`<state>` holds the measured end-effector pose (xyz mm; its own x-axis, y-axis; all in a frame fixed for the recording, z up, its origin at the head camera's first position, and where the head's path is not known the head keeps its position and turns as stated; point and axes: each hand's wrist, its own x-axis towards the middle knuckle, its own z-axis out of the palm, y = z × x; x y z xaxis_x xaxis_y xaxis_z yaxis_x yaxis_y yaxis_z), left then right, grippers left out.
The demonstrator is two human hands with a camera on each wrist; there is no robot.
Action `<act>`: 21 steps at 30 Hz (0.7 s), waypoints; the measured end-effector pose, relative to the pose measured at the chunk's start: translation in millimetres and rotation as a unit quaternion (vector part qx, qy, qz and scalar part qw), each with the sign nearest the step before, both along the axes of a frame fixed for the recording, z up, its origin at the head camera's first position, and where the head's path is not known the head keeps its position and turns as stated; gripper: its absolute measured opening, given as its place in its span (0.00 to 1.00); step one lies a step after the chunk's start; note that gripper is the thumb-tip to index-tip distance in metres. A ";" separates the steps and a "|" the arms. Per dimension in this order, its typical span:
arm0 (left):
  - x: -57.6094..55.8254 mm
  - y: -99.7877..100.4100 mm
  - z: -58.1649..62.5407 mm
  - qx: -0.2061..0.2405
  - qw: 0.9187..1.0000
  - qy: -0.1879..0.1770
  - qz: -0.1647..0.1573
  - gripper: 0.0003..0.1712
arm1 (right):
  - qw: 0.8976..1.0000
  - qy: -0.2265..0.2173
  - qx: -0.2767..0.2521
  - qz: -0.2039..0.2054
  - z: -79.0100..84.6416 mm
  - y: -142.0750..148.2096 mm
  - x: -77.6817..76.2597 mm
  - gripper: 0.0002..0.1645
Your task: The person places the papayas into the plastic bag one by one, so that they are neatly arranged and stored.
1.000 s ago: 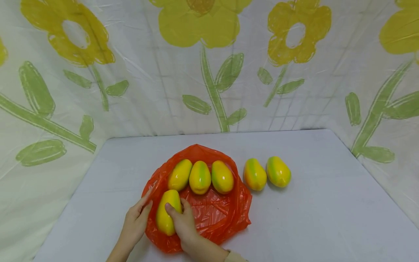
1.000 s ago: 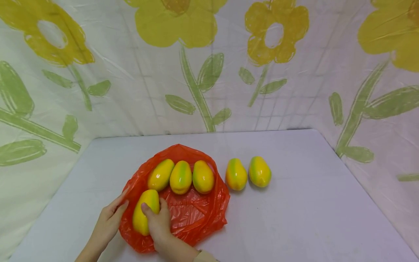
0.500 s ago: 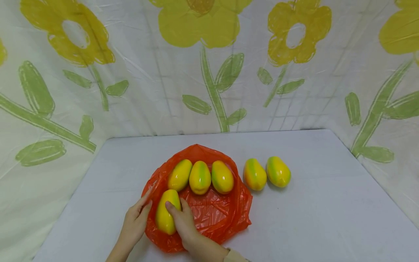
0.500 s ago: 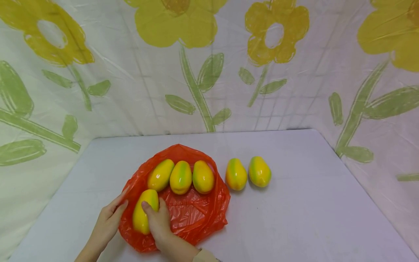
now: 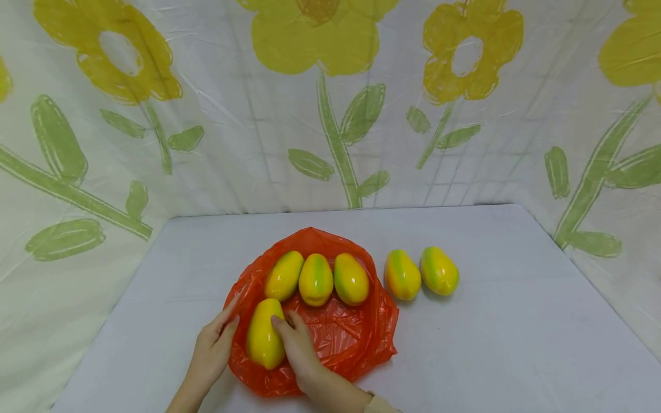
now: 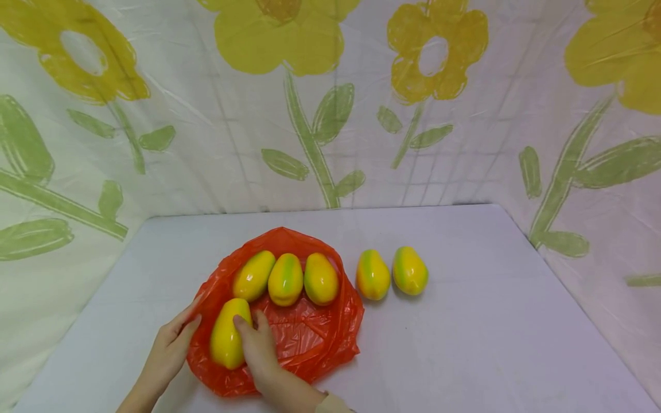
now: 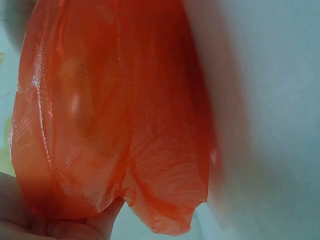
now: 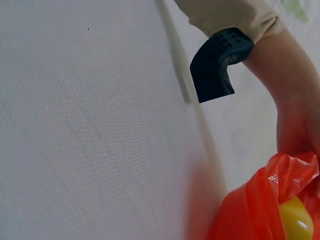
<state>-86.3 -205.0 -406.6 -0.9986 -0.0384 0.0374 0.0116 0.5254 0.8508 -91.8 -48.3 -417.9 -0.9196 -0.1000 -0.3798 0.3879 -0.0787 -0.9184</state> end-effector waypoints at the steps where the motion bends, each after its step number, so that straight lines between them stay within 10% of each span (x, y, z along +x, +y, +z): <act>1: 0.1 -0.1 -0.1 0.000 1.000 0.000 0.000 0.24 | 1.000 0.003 -0.001 0.000 0.8 1.8 0.6 0.43; 21: -1.1 -1.6 0.2 0.005 1.000 0.002 -0.008 0.25 | 0.999 0.003 -0.019 0.045 25.4 57.8 -1.1 0.43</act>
